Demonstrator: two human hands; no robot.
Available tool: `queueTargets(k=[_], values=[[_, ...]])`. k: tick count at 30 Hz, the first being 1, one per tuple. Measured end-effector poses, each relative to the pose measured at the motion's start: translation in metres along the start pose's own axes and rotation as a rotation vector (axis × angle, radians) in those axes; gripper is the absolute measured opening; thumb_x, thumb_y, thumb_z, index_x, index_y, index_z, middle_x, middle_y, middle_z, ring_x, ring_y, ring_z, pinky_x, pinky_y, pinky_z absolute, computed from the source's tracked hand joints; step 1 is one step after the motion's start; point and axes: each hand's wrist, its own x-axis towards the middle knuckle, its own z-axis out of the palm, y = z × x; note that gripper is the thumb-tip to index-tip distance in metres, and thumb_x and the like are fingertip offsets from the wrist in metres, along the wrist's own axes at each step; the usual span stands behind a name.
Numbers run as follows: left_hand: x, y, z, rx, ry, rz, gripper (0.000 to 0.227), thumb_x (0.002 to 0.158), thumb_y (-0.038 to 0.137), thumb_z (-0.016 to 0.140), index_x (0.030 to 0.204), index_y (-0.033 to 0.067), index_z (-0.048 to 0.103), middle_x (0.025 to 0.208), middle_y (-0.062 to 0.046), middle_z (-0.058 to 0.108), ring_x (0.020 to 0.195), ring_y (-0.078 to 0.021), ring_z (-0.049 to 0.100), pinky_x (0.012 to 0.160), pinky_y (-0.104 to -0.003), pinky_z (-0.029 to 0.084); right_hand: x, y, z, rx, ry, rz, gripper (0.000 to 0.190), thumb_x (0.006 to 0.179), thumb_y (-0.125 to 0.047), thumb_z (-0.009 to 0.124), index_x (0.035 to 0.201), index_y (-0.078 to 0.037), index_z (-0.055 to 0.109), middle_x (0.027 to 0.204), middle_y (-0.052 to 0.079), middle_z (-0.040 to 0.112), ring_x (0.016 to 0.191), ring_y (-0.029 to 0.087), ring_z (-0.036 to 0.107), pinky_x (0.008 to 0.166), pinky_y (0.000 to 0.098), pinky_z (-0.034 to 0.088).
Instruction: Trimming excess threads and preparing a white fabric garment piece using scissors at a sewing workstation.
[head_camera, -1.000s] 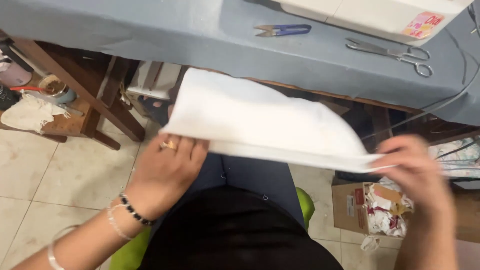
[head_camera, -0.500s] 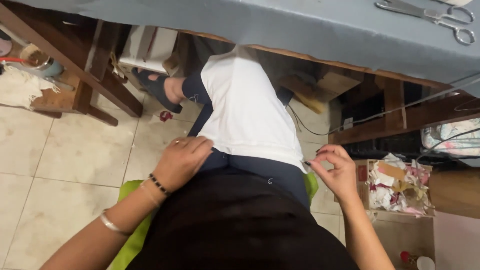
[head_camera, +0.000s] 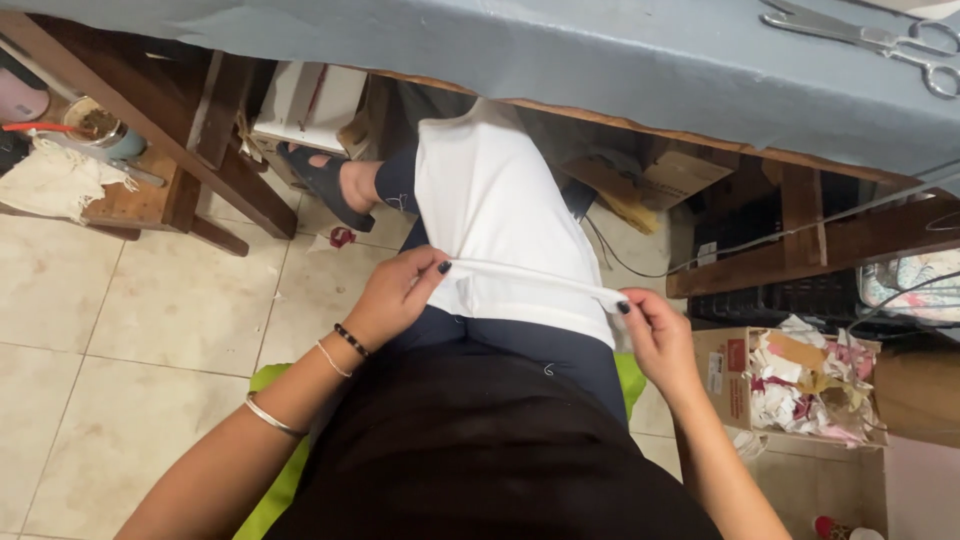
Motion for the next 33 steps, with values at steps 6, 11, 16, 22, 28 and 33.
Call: queueTargets(k=[6, 11, 16, 22, 28, 33], values=[[0.011, 0.005, -0.015, -0.336, -0.07, -0.196, 0.026, 0.105, 0.027, 0.056, 0.101, 0.0117, 0.076, 0.069, -0.006, 0.07, 0.072, -0.0175, 0.066, 0.073, -0.033, 0.054, 0.012, 0.005, -0.003, 0.403, 0.058, 0.228, 0.026, 0.112, -0.02, 0.048, 0.114, -0.006, 0.07, 0.094, 0.003, 0.067, 0.089, 0.012, 0.056, 0.088, 0.034, 0.051], [0.013, 0.029, -0.037, -0.272, -0.112, -0.193, 0.023, 0.104, 0.018, 0.056, 0.1, 0.0053, 0.075, 0.068, -0.018, 0.068, 0.073, -0.0193, 0.062, 0.072, -0.04, 0.054, 0.019, 0.001, -0.021, 0.479, -0.011, 0.176, 0.019, 0.105, -0.017, 0.059, 0.107, -0.003, 0.073, 0.076, -0.001, 0.063, 0.074, 0.008, 0.053, 0.071, 0.0227, 0.047], [0.012, 0.032, -0.045, -0.212, -0.126, -0.232, 0.022, 0.103, 0.02, 0.059, 0.1, 0.0076, 0.077, 0.067, -0.016, 0.071, 0.07, -0.018, 0.063, 0.071, -0.039, 0.055, 0.022, -0.019, -0.03, 0.426, -0.048, 0.167, 0.012, 0.095, -0.01, 0.071, 0.101, -0.001, 0.077, 0.068, 0.0, 0.064, 0.07, 0.007, 0.052, 0.067, 0.0239, 0.049], [0.009, 0.021, -0.048, -0.181, -0.104, -0.282, 0.025, 0.104, 0.022, 0.058, 0.102, 0.0072, 0.079, 0.072, -0.014, 0.075, 0.074, -0.0163, 0.065, 0.072, -0.036, 0.056, 0.026, -0.022, -0.027, 0.402, -0.013, 0.207, 0.011, 0.097, -0.01, 0.071, 0.096, -0.002, 0.078, 0.065, 0.002, 0.067, 0.065, 0.007, 0.053, 0.063, 0.0216, 0.048], [0.004, -0.005, -0.068, -0.092, -0.009, -0.328, 0.025, 0.106, 0.019, 0.057, 0.114, 0.0072, 0.077, 0.086, -0.017, 0.077, 0.087, -0.0276, 0.073, 0.081, -0.043, 0.055, 0.022, 0.008, -0.031, 0.432, 0.086, 0.285, 0.011, 0.099, -0.011, 0.068, 0.095, -0.005, 0.076, 0.068, -0.001, 0.067, 0.064, 0.005, 0.055, 0.063, 0.019, 0.048], [0.008, 0.015, -0.041, 0.037, -0.078, -0.218, 0.021, 0.099, 0.01, 0.062, 0.112, 0.0013, 0.076, 0.091, -0.025, 0.076, 0.091, -0.043, 0.073, 0.08, -0.05, 0.057, 0.023, -0.016, -0.017, 0.49, -0.035, 0.299, 0.013, 0.099, -0.011, 0.067, 0.094, -0.003, 0.077, 0.067, -0.001, 0.067, 0.063, 0.005, 0.055, 0.061, 0.0198, 0.048]])
